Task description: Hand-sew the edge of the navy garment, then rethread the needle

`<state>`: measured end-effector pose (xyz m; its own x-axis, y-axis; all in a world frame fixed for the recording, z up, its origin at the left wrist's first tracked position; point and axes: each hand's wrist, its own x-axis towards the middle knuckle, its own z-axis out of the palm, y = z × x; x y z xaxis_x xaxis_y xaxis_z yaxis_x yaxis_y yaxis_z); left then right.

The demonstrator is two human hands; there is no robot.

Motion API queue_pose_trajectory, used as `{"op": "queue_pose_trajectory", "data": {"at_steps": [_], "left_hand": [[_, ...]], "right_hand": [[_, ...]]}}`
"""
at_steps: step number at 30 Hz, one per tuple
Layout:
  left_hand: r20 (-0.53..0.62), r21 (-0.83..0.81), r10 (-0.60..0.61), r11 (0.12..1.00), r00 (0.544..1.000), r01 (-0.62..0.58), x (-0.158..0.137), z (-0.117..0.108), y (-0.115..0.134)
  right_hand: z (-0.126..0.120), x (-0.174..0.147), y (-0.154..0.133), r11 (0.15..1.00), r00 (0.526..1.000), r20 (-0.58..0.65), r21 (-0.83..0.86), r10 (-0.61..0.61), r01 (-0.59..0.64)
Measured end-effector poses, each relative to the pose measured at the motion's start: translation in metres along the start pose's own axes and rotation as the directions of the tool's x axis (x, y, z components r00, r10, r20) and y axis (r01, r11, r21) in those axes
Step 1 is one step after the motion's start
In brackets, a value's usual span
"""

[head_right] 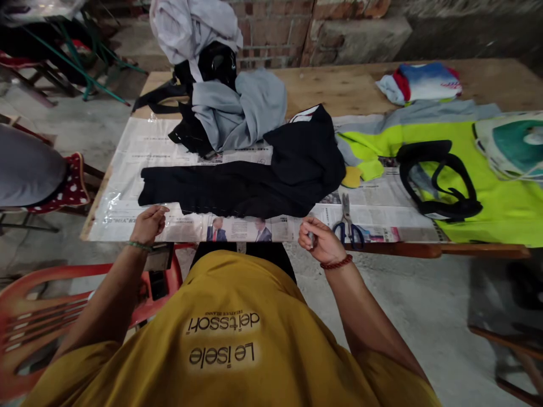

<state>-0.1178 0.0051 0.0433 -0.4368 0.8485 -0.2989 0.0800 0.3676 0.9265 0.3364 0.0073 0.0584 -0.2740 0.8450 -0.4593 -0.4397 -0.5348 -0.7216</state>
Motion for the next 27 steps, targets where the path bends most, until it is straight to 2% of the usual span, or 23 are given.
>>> {"op": "queue_pose_trajectory", "data": {"at_steps": [13, 19, 23, 27], "left_hand": [[-0.127, 0.074, -0.047, 0.996, 0.991, 0.057, 0.015, -0.010, -0.006], [-0.216, 0.066, -0.053, 0.995, 0.975, 0.068, 0.024, -0.028, -0.002], [-0.279, 0.073, -0.074, 0.993, 0.957, 0.098, 0.030, -0.039, 0.001], [-0.286, 0.072, -0.082, 0.992, 0.955, 0.106, 0.035, -0.041, 0.004]], "right_hand": [[-0.018, -0.012, -0.021, 0.996, 0.998, -0.035, -0.065, -0.060, 0.058], [-0.029, -0.016, -0.028, 0.984, 0.995, -0.061, -0.166, -0.082, 0.071], [-0.042, -0.019, -0.037, 0.982, 0.988, -0.099, -0.157, -0.119, 0.103], [-0.047, -0.022, -0.045, 0.986, 0.989, -0.106, -0.143, -0.107, 0.091]]}}
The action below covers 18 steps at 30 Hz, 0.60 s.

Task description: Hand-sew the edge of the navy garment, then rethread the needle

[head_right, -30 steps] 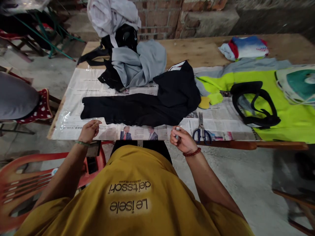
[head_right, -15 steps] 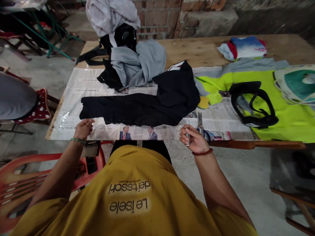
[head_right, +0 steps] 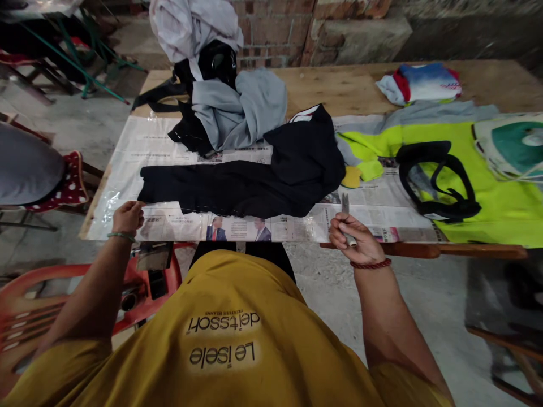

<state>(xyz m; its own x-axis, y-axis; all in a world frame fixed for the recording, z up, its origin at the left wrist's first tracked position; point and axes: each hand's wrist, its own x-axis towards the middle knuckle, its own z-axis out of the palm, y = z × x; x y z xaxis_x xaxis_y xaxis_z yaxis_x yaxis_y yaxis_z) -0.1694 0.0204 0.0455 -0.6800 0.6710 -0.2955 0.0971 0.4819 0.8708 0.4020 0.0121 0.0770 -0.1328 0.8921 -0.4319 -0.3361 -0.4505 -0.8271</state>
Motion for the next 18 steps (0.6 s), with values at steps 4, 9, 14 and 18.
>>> {"op": "queue_pose_trajectory", "data": {"at_steps": [4, 9, 14, 18], "left_hand": [[-0.015, 0.021, 0.018, 1.000, 1.000, -0.018, 0.004, 0.003, 0.005], [-0.074, 0.055, 0.015, 0.998, 0.997, -0.011, 0.013, -0.002, 0.008], [-0.147, 0.080, -0.011, 0.997, 0.989, 0.023, 0.022, -0.012, 0.006], [-0.165, 0.067, -0.003, 0.998, 0.986, 0.014, 0.030, -0.018, 0.003]], "right_hand": [[-0.001, 0.000, -0.002, 1.000, 1.000, 0.013, -0.024, -0.018, 0.018], [-0.011, -0.001, -0.001, 0.996, 0.999, 0.031, -0.083, -0.012, 0.015], [-0.023, -0.002, -0.004, 0.998, 1.000, -0.008, -0.066, 0.001, -0.001], [-0.039, 0.000, -0.010, 0.997, 0.998, -0.050, -0.070, -0.044, 0.040]]}}
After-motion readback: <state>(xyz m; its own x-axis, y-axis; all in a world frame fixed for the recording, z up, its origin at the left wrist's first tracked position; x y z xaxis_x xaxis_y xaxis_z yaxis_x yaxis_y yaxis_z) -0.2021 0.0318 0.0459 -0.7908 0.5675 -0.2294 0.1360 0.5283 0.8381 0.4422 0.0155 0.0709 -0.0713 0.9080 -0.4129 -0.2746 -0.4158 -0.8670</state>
